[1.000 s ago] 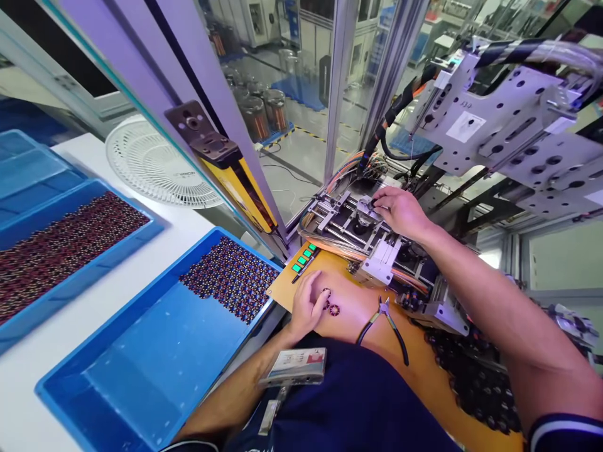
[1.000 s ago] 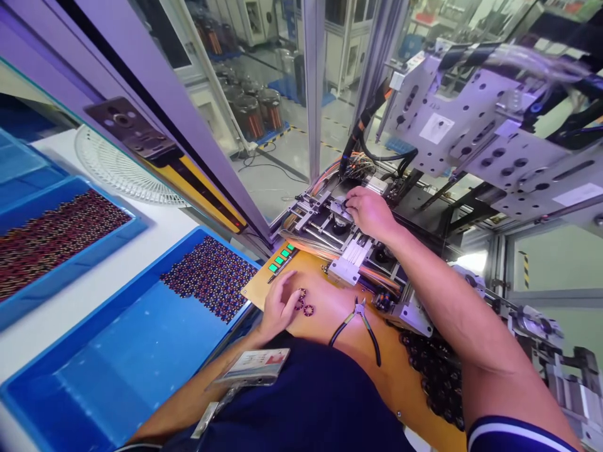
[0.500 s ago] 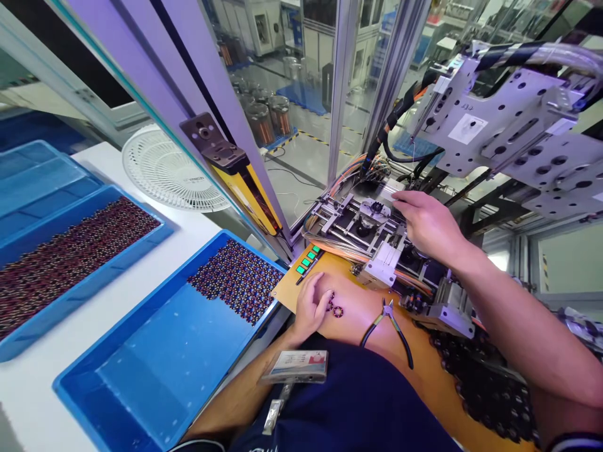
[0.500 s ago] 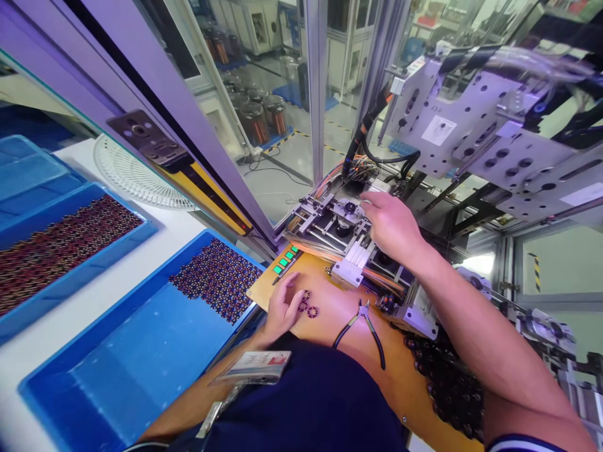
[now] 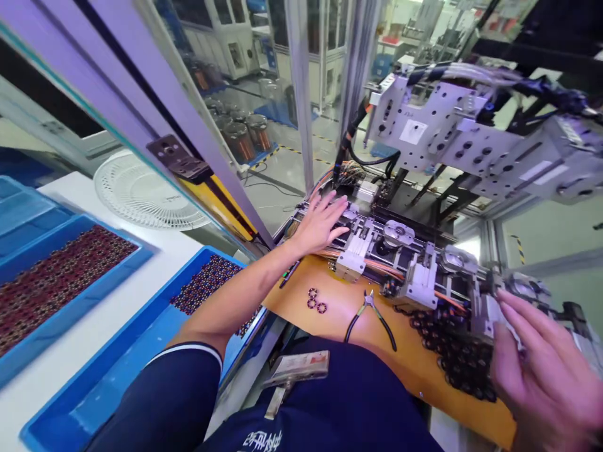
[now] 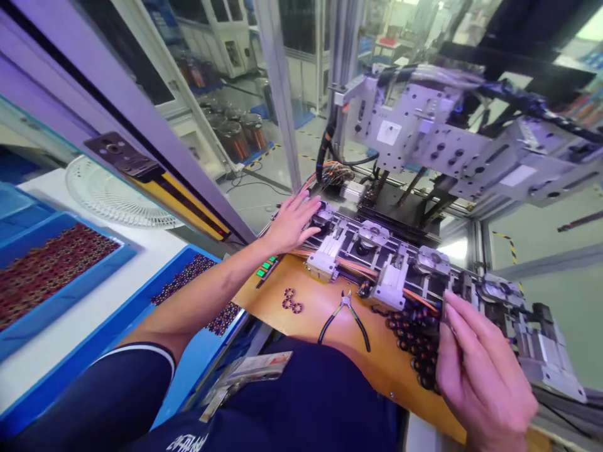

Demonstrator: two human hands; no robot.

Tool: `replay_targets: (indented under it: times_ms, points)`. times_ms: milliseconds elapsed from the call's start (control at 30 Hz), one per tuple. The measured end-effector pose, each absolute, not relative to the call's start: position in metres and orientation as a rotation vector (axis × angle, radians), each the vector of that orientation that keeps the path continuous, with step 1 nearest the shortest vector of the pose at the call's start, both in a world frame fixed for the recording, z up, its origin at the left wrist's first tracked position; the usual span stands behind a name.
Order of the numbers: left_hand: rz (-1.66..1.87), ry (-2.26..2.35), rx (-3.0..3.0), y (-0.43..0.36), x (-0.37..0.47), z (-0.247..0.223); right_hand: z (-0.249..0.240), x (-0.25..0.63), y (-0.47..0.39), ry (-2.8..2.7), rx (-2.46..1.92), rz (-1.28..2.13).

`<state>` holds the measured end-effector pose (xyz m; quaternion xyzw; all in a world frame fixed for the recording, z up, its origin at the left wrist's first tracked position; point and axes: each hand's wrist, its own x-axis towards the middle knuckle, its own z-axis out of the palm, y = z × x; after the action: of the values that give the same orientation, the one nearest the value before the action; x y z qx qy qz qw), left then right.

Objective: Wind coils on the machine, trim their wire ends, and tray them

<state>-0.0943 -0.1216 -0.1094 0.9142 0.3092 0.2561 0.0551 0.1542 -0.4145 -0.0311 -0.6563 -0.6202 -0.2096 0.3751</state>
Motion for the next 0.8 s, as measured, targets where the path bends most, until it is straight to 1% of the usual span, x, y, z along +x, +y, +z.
replay_targets:
  times_ms: [100,200,367,633,733,800]
  points:
    - [0.635,0.951,2.826,-0.116,-0.084,-0.110,-0.049,0.161,-0.451,-1.574,-1.763,-0.541]
    - [0.590,0.947,2.845,-0.115,-0.082,-0.112,-0.066,0.166,-0.479,-1.546,-1.850,-0.457]
    - [0.466,0.990,2.898,-0.118,-0.083,-0.110,-0.095,0.179,-0.508,-1.508,-1.916,-0.426]
    - [0.447,0.988,2.894,-0.123,-0.080,-0.111,-0.170,0.185,-0.533,-1.497,-2.141,-0.286]
    - [0.394,0.981,2.902,-0.120,-0.077,-0.109,-0.190,0.180,-0.538,-1.501,-2.205,-0.273]
    - [0.442,0.991,2.848,-0.123,-0.078,-0.107,-0.199,0.178,-0.541,-1.490,-2.232,-0.294]
